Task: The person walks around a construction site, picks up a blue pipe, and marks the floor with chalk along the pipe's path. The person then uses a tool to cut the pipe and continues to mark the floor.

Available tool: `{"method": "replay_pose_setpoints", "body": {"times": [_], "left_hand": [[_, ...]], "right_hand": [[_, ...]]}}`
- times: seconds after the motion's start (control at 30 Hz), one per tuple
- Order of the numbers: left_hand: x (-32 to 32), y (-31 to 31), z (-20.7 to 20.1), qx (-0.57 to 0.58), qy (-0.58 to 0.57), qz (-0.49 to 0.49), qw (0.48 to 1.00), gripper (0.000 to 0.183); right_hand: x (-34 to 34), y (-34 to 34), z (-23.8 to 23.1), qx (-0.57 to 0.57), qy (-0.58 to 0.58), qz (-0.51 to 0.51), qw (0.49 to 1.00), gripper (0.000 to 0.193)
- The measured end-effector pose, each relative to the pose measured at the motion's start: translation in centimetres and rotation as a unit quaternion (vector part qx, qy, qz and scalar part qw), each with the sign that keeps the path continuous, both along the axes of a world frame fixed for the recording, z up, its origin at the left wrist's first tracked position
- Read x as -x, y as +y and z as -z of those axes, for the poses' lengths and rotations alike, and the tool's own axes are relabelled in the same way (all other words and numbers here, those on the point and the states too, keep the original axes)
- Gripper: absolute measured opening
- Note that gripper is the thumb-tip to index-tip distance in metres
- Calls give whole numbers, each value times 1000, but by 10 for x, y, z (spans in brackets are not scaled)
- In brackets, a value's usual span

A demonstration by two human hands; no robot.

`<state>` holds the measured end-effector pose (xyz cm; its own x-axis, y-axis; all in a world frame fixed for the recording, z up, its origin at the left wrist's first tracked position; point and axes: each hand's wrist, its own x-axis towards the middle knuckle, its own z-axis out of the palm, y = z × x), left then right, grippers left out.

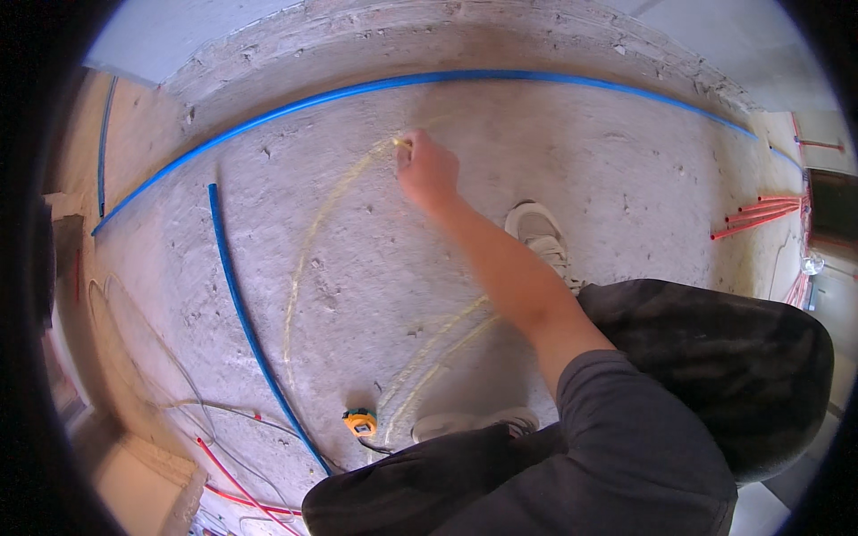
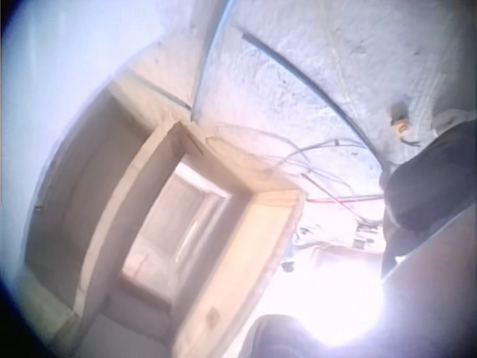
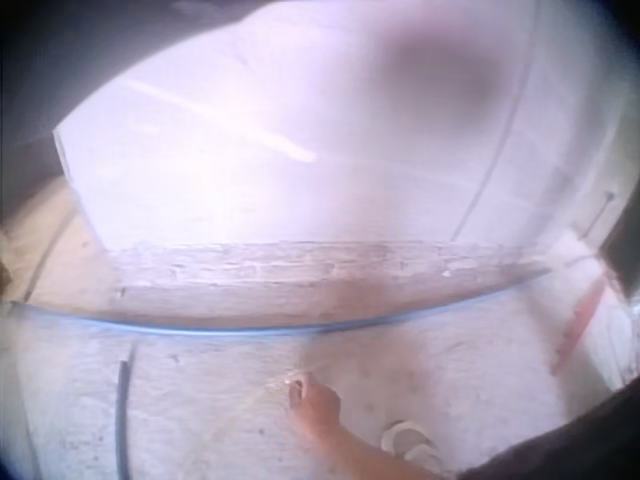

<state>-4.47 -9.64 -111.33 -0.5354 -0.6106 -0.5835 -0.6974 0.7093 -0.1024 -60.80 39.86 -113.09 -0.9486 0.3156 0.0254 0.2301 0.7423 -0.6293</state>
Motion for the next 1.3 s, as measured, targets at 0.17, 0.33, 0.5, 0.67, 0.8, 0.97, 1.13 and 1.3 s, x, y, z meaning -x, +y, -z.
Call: {"method": "replay_pose_setpoints", "body": {"times": [0.17,0.33,0.5,0.67,0.8,0.97,1.13,1.3], "left_hand": [[-6,2,-3,0,-2,-1,1000,19],[-14,0,-6,-1,-1,-2,1000,19],[-20,0,-8,-1,3,-6,1000,18],[-27,0,-14,-1,-3,-5,1000,18],[-27,-1,-16,-1,-1,-4,1000,18],[-27,-3,-14,-6,0,0,1000,17],[-30,-3,-17,-6,-3,1,1000,17],[-32,-4,-19,-5,1,5,1000,16]], "right_hand": [[11,17,9,-17,24,10,1000,20],[22,71,36,-163,7,154,974,28],[20,70,27,-121,51,103,986,24],[12,22,16,-68,-41,41,996,27],[25,89,30,-136,-21,200,970,20],[23,91,29,-122,34,125,984,23],[22,52,23,-70,-13,135,988,23],[27,109,16,-76,-16,267,961,23]]}}
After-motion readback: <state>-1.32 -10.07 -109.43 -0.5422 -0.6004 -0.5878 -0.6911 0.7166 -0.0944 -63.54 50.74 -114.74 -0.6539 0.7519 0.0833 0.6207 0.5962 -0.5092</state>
